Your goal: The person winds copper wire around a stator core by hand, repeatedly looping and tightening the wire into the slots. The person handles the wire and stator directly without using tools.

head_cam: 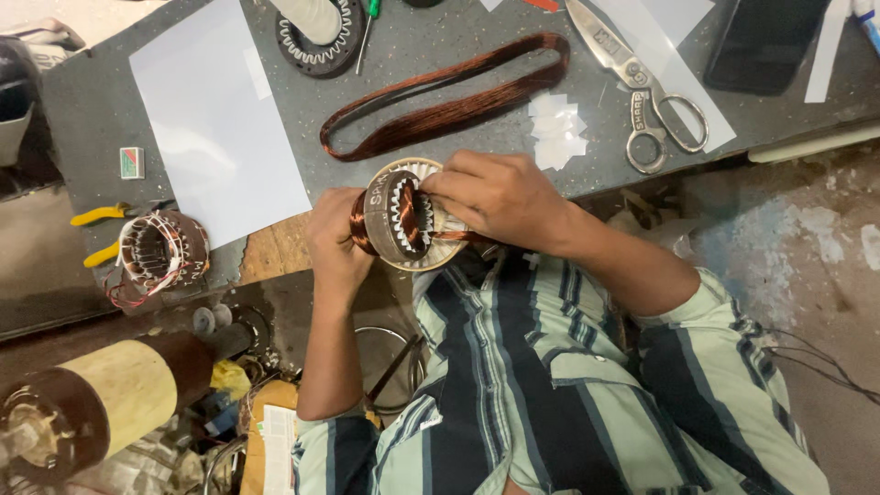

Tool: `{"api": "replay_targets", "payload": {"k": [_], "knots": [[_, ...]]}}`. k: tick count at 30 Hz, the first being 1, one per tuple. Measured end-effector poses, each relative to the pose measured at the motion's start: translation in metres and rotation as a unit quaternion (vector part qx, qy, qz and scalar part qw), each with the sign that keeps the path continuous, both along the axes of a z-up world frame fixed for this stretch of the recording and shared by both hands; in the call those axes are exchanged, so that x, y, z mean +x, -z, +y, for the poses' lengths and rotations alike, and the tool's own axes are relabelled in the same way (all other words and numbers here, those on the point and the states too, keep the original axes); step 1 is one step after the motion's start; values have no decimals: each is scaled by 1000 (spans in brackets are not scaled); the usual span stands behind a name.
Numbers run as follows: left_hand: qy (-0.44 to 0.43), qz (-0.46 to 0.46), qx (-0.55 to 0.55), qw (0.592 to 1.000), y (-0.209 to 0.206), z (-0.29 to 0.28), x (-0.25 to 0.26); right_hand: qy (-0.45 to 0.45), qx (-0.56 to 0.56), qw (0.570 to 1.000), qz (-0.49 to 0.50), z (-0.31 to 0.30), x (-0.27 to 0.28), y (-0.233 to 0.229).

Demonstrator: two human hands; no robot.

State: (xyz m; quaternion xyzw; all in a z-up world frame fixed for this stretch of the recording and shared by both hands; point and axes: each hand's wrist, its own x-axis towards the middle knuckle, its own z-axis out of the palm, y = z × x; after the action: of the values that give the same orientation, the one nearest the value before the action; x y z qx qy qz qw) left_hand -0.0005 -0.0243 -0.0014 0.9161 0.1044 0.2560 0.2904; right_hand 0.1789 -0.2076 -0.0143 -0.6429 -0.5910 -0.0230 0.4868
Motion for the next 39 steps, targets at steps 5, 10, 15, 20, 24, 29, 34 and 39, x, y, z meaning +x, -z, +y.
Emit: {"api": "replay_targets", "payload": {"k": [5,10,15,20,24,29,34,39], "knots": [[-17,5,35,999,3,0,0,8,1,1000,-5,3,0,-1],[-22,2,65,998,7,2,0,-29,27,999,-5,5,5,0],[-3,-20,66,998,9,3,-1,-23,25,999,21,3,6,1],[-42,-7,39,998,14,2,1,-43,38,998,11,4,7,4],[-16,-8,84,996,12,3,-2,-60,39,996,51,6,9,8],[-31,-52,-44,997,20,1,-7,-49,26,997,53,4,8,10],[-32,-84,-72,993,29,1,-9,-40,23,999,28,2,10,6],[-60,-77,-36,995,35,0,-8,-20,24,1000,5,0,6,5]]}}
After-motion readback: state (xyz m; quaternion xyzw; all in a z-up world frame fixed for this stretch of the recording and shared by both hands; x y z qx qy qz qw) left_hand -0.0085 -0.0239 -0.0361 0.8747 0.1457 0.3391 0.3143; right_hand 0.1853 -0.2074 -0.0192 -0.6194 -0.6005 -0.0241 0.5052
